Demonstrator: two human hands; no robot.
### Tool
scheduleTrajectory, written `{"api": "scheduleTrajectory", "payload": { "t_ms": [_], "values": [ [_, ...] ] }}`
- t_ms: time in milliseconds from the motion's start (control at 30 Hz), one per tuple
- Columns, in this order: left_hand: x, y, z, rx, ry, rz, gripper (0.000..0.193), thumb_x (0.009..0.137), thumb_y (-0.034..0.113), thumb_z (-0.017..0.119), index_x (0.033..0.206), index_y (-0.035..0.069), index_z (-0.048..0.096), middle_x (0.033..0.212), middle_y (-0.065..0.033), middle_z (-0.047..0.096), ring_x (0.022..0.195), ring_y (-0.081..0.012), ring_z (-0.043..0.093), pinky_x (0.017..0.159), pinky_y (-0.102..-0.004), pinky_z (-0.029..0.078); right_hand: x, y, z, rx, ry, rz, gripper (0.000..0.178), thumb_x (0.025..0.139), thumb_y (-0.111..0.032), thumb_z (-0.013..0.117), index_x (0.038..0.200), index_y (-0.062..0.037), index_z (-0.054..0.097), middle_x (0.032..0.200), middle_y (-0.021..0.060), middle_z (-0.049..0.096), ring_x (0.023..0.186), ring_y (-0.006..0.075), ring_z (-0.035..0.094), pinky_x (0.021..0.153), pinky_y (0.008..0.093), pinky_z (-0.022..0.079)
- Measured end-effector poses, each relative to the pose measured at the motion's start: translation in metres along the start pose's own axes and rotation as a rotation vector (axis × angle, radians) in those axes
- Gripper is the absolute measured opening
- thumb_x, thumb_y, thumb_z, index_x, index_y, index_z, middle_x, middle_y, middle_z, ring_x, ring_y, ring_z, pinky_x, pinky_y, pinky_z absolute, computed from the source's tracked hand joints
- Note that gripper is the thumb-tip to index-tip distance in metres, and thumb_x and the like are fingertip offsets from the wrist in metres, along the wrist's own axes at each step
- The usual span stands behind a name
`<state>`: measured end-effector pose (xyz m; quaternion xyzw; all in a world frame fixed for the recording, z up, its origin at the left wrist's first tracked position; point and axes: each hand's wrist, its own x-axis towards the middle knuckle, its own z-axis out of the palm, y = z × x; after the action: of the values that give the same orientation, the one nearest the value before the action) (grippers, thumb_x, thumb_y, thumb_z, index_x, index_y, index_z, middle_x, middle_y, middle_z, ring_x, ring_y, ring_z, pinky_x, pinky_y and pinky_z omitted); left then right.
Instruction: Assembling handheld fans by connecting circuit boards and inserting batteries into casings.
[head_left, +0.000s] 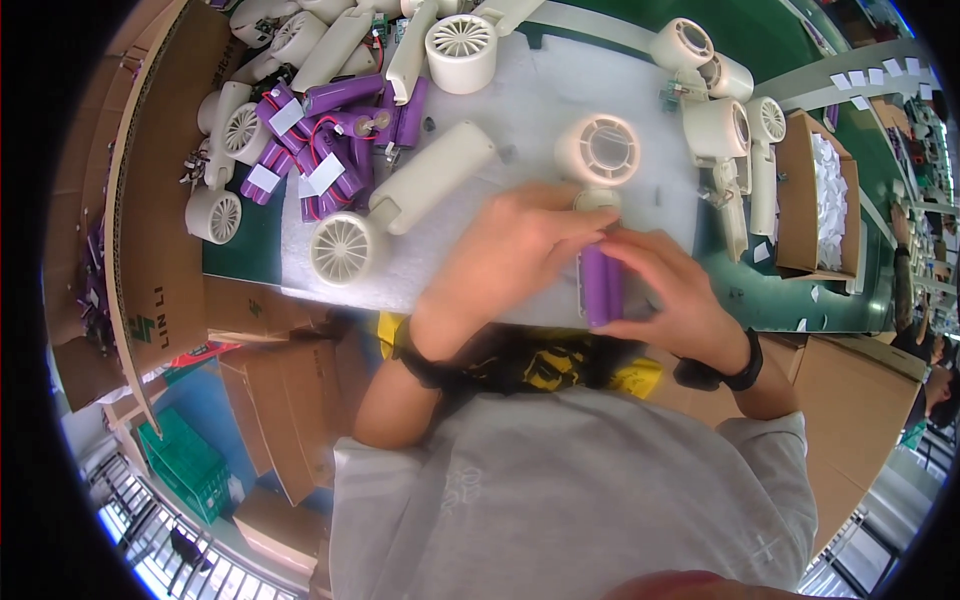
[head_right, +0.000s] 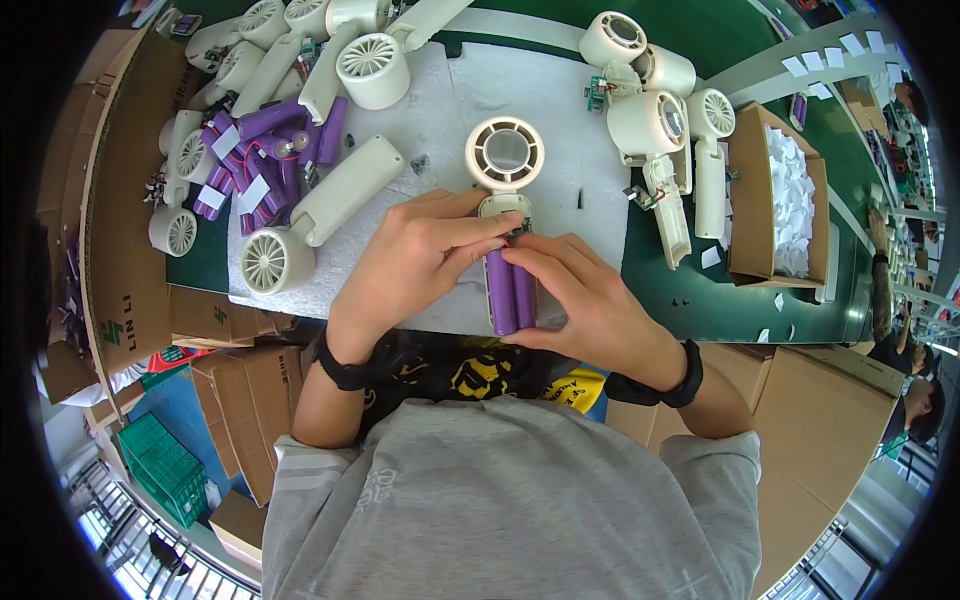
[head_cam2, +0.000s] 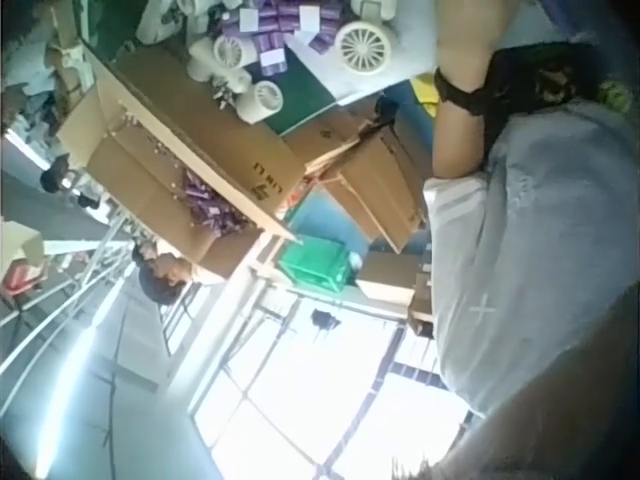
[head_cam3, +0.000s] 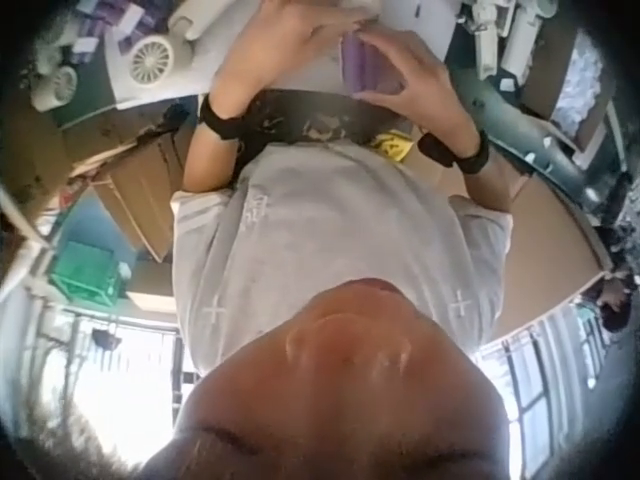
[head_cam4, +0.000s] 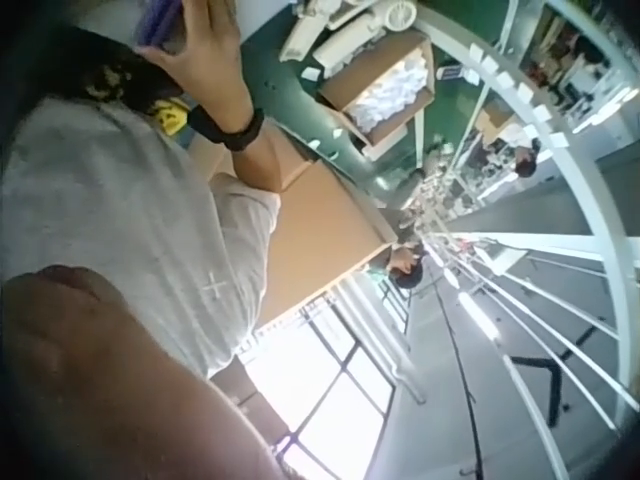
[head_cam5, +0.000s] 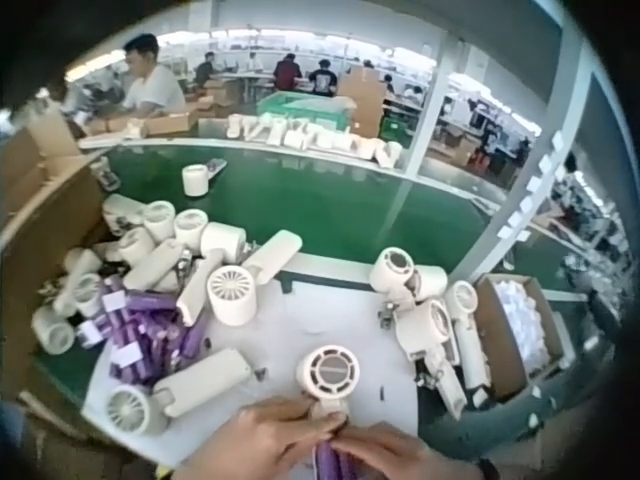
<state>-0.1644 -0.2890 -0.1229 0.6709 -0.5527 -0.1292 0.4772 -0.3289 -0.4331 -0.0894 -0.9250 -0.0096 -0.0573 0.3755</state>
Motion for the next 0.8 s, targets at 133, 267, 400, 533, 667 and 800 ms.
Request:
{"api": "scheduleTrajectory", "payload": {
  "t_ms": [133,267,400,533,667,800],
  "values": [
    [-0.001,-0.002,-0.002,0.020,-0.015,0.014,0.033,0.078,0.006,0.070,0.111,0.011,0.071,0.090,-0.0130,0.065,0.074,-0.0315,0.060,0.066,-0.0402,0.049,-0.006,-0.005,0.005,-0.030,0.027,0.020,0.069,0.061,-0.013,0.088,0.124,-0.0024,0.059,0.128,0.0145,0.056,0.102,0.0264,0.060,0.084,0.0368,0.054],
    [0.000,-0.002,-0.004,0.026,-0.039,0.006,0.033,0.078,0.006,0.070,0.111,0.011,0.071,0.091,-0.0136,0.066,0.075,-0.0320,0.060,0.066,-0.0402,0.049,-0.010,-0.011,0.010,-0.001,0.057,0.095,0.064,0.060,-0.008,0.087,0.119,-0.0008,0.064,0.132,0.0167,0.054,0.104,0.0268,0.060,0.084,0.0374,0.055],
    [-0.001,-0.003,-0.003,0.006,-0.018,0.025,0.033,0.079,0.006,0.070,0.112,0.011,0.071,0.093,-0.0142,0.066,0.075,-0.0323,0.060,0.066,-0.0400,0.049,-0.010,-0.009,0.011,0.005,0.100,0.072,0.059,0.060,-0.004,0.086,0.114,-0.0001,0.066,0.132,0.0175,0.054,0.102,0.0276,0.061,0.083,0.0378,0.055],
    [-0.002,-0.002,-0.004,0.000,-0.022,0.020,0.033,0.080,0.006,0.070,0.112,0.011,0.071,0.094,-0.0144,0.066,0.075,-0.0322,0.060,0.067,-0.0397,0.049,-0.011,-0.006,0.011,-0.040,0.141,0.007,0.051,0.060,-0.002,0.085,0.107,0.0005,0.067,0.131,0.0183,0.056,0.096,0.0273,0.063,0.082,0.0374,0.055],
    [0.001,-0.001,-0.003,-0.010,-0.033,0.005,0.032,0.080,0.007,0.070,0.112,0.011,0.071,0.095,-0.0144,0.066,0.076,-0.0317,0.060,0.067,-0.0392,0.049,-0.010,-0.004,0.009,-0.100,0.145,-0.025,0.041,0.060,-0.001,0.084,0.096,0.0008,0.064,0.130,0.0192,0.057,0.091,0.0267,0.064,0.079,0.0370,0.054],
    [-0.001,-0.003,-0.002,-0.013,-0.021,0.014,0.032,0.080,0.008,0.071,0.112,0.011,0.071,0.095,-0.0141,0.066,0.075,-0.0311,0.060,0.067,-0.0387,0.049,-0.008,-0.007,0.007,-0.114,0.123,-0.009,0.036,0.061,-0.001,0.084,0.089,0.0003,0.060,0.129,0.0186,0.057,0.089,0.0257,0.064,0.076,0.0365,0.054]
  ]
}}
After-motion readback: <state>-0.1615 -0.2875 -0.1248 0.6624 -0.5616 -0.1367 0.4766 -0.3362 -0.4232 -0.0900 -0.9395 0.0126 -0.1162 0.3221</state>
